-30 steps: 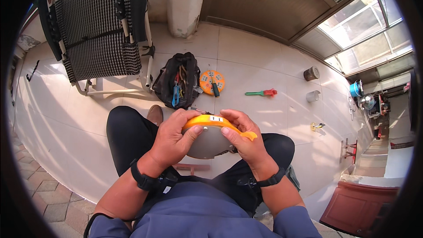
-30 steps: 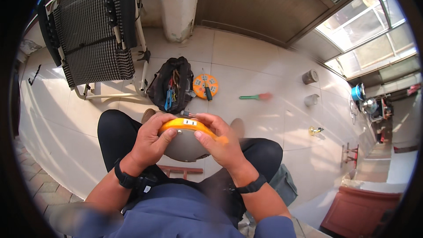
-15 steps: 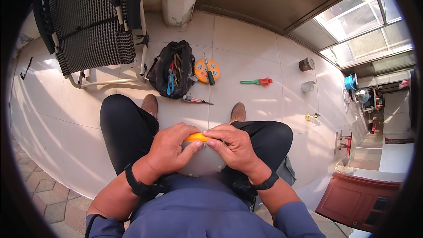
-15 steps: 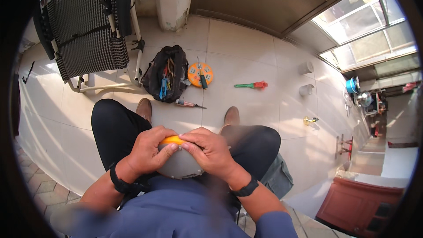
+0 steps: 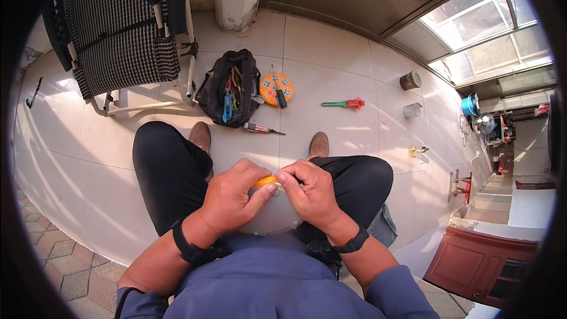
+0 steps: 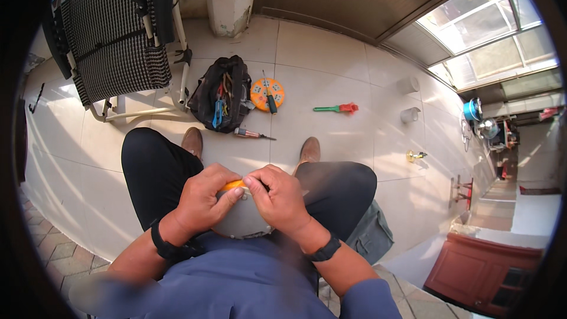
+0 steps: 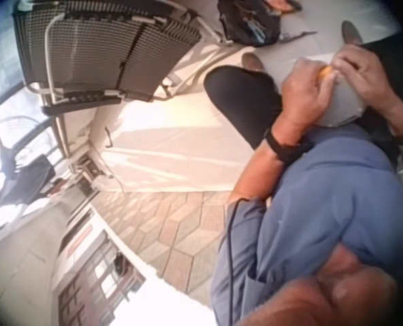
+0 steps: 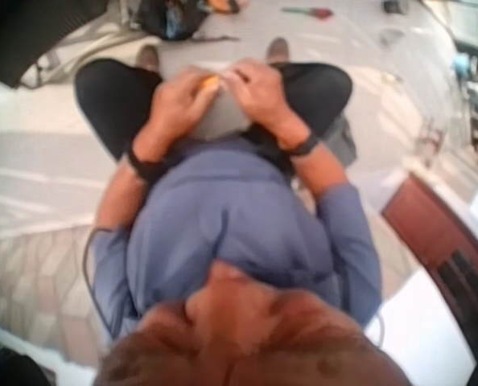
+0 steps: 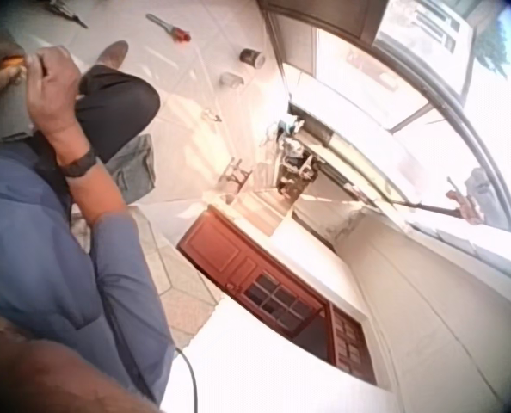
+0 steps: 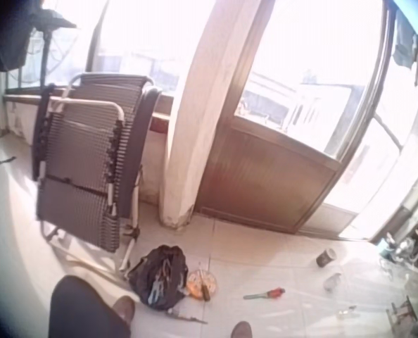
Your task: The person sits on the floor and assembles a white circular electrical device with multiple sockets. They wrap a yellow strap around the device's edge, align the components, and press the parts together to secure the assembly.
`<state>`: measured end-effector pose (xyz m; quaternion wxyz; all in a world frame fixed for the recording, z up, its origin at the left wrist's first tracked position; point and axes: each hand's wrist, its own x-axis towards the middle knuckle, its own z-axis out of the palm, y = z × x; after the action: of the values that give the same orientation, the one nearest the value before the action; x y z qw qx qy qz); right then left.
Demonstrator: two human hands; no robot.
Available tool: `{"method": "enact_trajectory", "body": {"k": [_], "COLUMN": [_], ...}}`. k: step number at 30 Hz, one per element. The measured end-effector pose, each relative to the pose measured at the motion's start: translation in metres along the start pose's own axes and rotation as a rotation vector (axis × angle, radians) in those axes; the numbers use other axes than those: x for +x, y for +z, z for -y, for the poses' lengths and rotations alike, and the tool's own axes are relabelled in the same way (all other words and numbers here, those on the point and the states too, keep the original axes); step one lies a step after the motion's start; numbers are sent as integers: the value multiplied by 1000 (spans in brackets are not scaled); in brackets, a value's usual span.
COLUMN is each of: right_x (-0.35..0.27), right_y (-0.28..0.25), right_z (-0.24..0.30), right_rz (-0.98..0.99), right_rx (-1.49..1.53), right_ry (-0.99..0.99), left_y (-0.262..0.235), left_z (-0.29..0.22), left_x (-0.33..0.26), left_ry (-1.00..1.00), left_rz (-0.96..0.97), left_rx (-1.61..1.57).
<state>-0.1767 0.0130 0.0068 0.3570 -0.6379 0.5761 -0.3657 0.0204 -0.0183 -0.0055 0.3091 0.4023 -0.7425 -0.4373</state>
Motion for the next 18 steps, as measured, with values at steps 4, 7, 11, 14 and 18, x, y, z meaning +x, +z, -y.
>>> {"method": "enact_trajectory", "body": {"k": [4, 7, 11, 14, 18], "right_x": [2, -1, 0, -1, 2], "right_y": [2, 7, 4, 2, -11], "right_z": [1, -6, -5, -9, -7], "right_rz": [8, -24, 21, 61, 205], "right_rx": [-14, 40, 122, 156, 241], "right_ry": [39, 47, 157, 183, 206], "left_y": [2, 4, 4, 4, -1], "left_z": [-1, -2, -1, 0, -4], "left_x": [-1, 0, -1, 0, 0], "left_ry": [-5, 98, 85, 98, 95], "left_rz": [-42, -108, -125, -146, -130], "left_rx": [23, 58, 2, 1, 18]}}
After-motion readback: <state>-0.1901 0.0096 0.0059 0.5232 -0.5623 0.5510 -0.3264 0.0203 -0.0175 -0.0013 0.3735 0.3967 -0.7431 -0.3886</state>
